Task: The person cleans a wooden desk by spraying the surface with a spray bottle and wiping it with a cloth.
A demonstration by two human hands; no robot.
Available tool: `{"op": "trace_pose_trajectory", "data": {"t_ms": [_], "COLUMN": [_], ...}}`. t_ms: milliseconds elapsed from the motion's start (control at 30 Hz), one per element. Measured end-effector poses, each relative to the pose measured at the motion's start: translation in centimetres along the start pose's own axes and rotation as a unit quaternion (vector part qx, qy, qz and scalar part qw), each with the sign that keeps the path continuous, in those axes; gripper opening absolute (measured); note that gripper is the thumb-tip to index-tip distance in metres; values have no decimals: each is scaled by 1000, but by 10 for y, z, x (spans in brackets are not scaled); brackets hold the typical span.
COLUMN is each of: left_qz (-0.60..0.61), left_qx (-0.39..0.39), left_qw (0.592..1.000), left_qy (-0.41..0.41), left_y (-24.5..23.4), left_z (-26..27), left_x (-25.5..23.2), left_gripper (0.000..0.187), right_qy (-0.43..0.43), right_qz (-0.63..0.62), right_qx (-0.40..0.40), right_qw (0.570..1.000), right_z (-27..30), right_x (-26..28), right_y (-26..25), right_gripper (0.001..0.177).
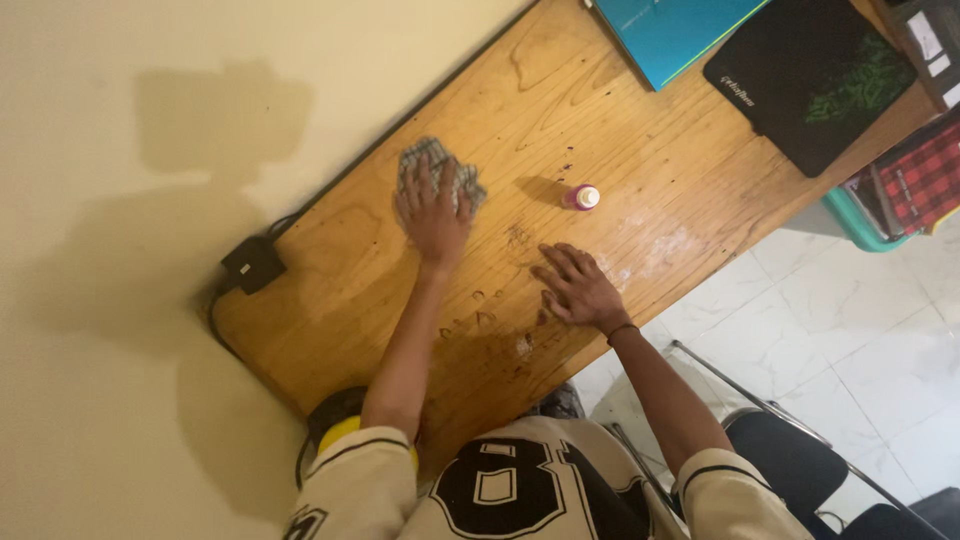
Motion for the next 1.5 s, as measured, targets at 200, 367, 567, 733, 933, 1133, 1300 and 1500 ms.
{"op": "trace_pose_trajectory", "data": {"t_ms": [200, 367, 567, 733, 933, 1133, 1300, 1500], "left_qz": [39, 111, 134, 110, 94, 63, 59, 93], "left_qx": [-2, -35, -30, -40, -39, -43, -91, -96], "left_qw": [994, 988, 986, 989, 990, 992, 989, 987], "left_qy": [98, 97, 94, 89, 96, 104, 100, 91], "left_y": [45, 30, 8, 9, 9, 31, 79, 42], "left_z": [-26, 6, 12, 19, 6, -38, -96, -74], "left_x": [-74, -86, -79, -82, -91, -102, -143, -145], "left_gripper": [55, 46, 41, 41, 41, 50, 53, 57], "right_qy": [-6, -12, 61, 174, 278, 264, 254, 257], "right_qz": [-1, -43, -16, 38, 53, 56, 68, 36], "right_qx": [-14, -56, -70, -166, -87, -108, -83, -119], "right_qw": [1000, 997, 996, 970, 955, 957, 961, 958], "right_z": [3, 5, 13, 11, 4, 2, 6, 4], "right_x": [1, 3, -18, -81, -108, -114, -118, -118], "right_y": [-2, -8, -1, -35, -27, -21, -17, -25], "right_gripper": [50, 44, 56, 61, 64, 63, 65, 63]}}
Point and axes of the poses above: each hand's wrist, its own z-axis away from the middle knuckle, its own y-axis out of the palm, x = y × z, the point moved 3 cm from there along -z, towards the middle knuckle, and after that the axes turned 10 degrees about -x, right-handed, at the moved point
